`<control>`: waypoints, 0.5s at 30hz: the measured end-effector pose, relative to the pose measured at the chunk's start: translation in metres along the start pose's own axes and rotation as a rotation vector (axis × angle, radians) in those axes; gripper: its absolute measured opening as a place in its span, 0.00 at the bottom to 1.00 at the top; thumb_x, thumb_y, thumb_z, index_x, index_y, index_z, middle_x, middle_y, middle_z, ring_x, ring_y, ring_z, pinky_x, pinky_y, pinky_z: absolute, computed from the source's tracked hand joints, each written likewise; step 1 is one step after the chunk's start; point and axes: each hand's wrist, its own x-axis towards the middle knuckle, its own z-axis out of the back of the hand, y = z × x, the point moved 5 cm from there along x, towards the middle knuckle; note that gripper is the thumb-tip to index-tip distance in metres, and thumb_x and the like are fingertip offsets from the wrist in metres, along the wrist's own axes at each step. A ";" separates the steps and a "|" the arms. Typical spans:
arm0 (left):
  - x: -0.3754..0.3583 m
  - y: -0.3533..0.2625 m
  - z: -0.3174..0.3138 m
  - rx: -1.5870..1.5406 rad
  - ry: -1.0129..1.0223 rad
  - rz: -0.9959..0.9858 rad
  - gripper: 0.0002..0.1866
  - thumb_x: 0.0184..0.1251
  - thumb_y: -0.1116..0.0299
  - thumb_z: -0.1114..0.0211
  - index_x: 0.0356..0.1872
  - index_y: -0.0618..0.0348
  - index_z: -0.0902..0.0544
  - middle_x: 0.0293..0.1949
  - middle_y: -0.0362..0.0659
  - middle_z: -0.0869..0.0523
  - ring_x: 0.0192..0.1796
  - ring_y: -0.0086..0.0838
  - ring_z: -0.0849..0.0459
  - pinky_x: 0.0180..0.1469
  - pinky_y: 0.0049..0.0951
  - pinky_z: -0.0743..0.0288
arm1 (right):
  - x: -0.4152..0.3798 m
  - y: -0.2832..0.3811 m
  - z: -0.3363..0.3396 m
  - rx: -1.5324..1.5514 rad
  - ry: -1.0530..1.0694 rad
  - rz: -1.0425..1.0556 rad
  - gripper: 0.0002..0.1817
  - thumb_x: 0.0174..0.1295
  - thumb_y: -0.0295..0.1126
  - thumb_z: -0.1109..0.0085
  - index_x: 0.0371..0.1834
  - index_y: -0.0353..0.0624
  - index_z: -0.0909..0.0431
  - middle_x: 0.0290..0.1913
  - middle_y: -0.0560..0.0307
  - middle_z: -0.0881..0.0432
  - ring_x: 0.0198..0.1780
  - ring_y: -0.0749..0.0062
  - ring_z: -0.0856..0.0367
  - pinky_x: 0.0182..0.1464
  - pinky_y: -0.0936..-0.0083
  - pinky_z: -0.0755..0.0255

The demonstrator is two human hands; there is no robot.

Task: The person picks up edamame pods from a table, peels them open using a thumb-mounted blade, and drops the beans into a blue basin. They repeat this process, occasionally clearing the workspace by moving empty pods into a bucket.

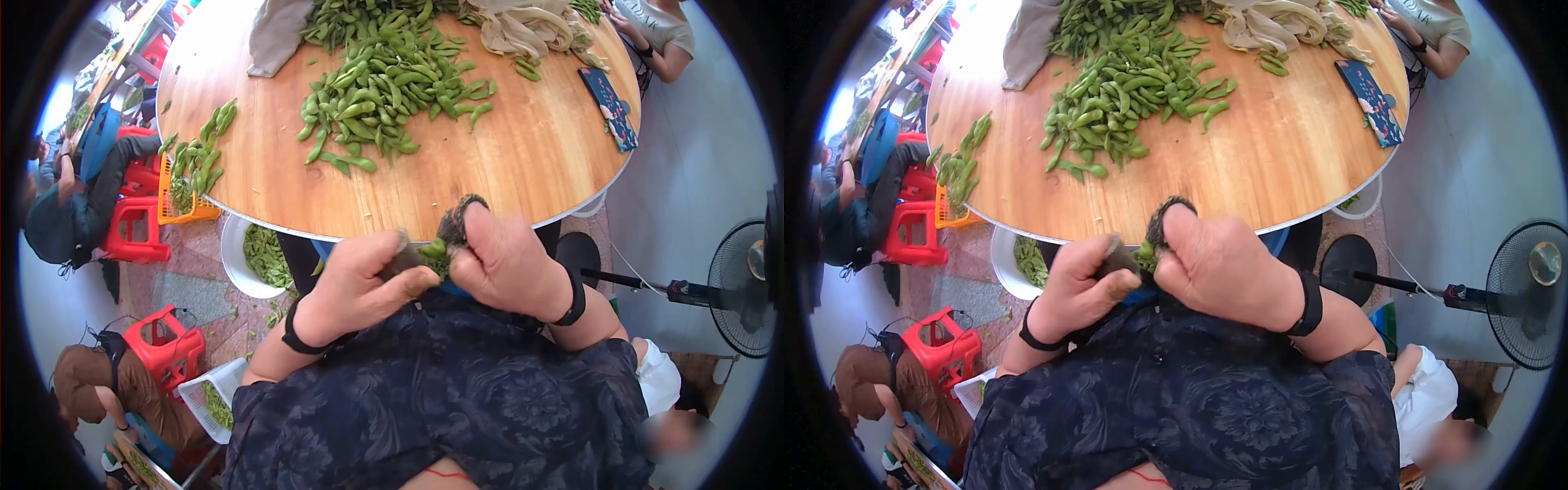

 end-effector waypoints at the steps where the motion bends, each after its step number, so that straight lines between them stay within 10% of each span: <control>1: 0.003 0.001 -0.006 -0.069 0.112 0.028 0.18 0.61 0.60 0.29 0.23 0.61 0.26 0.16 0.41 0.25 0.18 0.25 0.28 0.21 0.25 0.35 | 0.000 0.007 -0.001 -0.061 0.009 0.028 0.09 0.54 0.27 0.44 0.29 0.40 0.35 0.16 0.45 0.31 0.19 0.46 0.26 0.20 0.63 0.32; 12: 0.013 0.001 -0.015 -0.013 0.359 -0.230 0.11 0.69 0.68 0.40 0.26 0.61 0.24 0.18 0.42 0.25 0.19 0.33 0.24 0.23 0.31 0.32 | 0.001 0.002 -0.003 0.126 0.267 0.058 0.08 0.56 0.27 0.47 0.30 0.38 0.36 0.15 0.48 0.30 0.18 0.54 0.24 0.19 0.68 0.33; 15: 0.014 -0.002 -0.015 -0.003 0.299 -0.274 0.10 0.68 0.69 0.40 0.26 0.61 0.24 0.17 0.43 0.25 0.18 0.33 0.23 0.22 0.31 0.32 | 0.001 -0.004 -0.007 0.521 0.530 -0.445 0.04 0.61 0.27 0.53 0.33 0.38 0.35 0.16 0.57 0.29 0.14 0.69 0.26 0.17 0.75 0.33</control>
